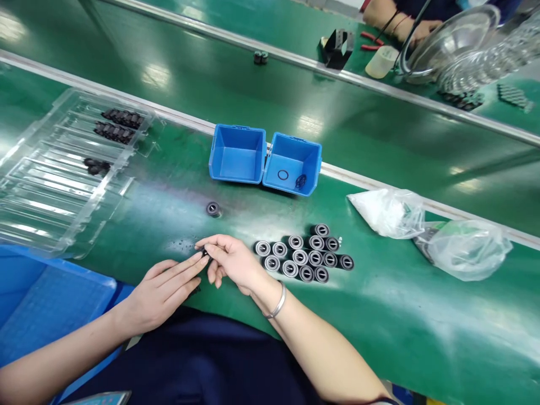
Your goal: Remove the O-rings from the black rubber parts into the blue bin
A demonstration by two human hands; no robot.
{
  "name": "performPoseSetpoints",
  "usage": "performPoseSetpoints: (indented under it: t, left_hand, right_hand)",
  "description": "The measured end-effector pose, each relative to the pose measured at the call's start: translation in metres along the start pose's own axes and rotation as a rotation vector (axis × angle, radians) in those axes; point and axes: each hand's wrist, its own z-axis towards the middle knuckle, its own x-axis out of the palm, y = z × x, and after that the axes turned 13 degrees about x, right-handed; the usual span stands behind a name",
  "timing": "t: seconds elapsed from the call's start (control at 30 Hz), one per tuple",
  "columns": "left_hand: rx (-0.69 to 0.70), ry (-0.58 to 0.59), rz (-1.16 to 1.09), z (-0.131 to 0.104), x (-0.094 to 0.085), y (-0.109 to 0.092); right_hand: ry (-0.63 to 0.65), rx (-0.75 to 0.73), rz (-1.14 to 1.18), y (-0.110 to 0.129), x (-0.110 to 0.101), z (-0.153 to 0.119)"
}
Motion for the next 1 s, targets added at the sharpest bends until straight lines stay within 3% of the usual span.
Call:
performPoseSetpoints:
  t: [0.17,0.37,0.63,0.87,1.0]
  left_hand:
    - [0.008,0.099,0.011,0.001,0.000,-0.001]
    - [0.000,-0.002,0.029,0.001,0.005,-0.004]
    - [0.021,0.041,0.059,0.001,0.006,-0.003]
    - [0.067,0.117,0.039,-0.001,0.004,0.003]
    - [0.002,0.028,0.026,0.001,0.010,0.000]
  right_hand:
    - [0.002,-0.061,0.052,-0.005,0.003,0.000]
    - [-0.001,-0.056,0.033,-0.008,-0.002,0.002]
    - [-0.042,-0.147,0.057,-0.010,0.001,0.003]
    - [-0.024,-0.100,0.038,-0.010,0.000,0.004]
    - [-0.027,-0.192,0.082,-0.012,0.002,0.003]
